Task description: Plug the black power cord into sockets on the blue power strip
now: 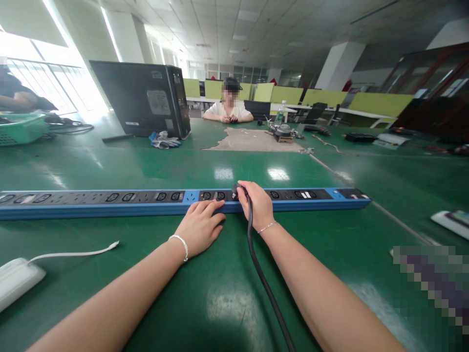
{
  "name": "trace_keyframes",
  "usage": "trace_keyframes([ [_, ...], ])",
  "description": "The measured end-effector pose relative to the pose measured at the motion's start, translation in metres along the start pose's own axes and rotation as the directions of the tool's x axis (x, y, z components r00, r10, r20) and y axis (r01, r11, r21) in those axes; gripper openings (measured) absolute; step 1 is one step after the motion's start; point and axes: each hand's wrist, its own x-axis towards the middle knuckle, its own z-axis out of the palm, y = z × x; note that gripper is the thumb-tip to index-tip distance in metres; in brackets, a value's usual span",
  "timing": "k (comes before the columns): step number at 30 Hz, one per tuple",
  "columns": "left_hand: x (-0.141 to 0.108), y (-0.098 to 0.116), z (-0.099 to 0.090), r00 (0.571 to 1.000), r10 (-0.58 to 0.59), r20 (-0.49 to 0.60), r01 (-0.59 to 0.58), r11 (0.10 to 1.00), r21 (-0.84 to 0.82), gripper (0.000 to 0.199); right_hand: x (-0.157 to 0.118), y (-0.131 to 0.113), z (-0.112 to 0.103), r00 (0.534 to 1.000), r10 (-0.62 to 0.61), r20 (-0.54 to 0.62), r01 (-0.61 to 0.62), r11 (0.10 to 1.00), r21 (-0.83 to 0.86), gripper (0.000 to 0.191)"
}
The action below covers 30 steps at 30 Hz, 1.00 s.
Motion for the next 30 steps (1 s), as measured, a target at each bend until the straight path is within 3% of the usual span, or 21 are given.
trace_keyframes([
  [10, -0.001, -0.002, 0.001, 1.0, -0.024, 0.005, 0.024, 0.998, -0.05, 0.022, 0.0, 0.002, 0.002, 0.992, 0.114, -0.058, -0.108, 0.99, 0.096, 0.025],
  [19, 0.0, -0.002, 0.001, 1.0, -0.03, 0.005, 0.031, 0.998, -0.047, 0.022, 0.0, 0.0, 0.002, 0.988, 0.144, -0.05, -0.138, 0.985, 0.102, 0.025],
  [25, 0.001, -0.001, 0.001, 0.999, -0.035, 0.001, 0.035, 0.998, -0.047, 0.022, 0.001, -0.006, 0.001, 0.981, 0.194, -0.012, -0.194, 0.981, 0.01, 0.024],
  [30, 0.001, 0.0, 0.002, 0.999, -0.039, -0.007, 0.039, 0.999, -0.036, 0.022, 0.001, -0.016, -0.003, 0.991, 0.129, 0.036, -0.123, 0.982, -0.142, 0.025],
])
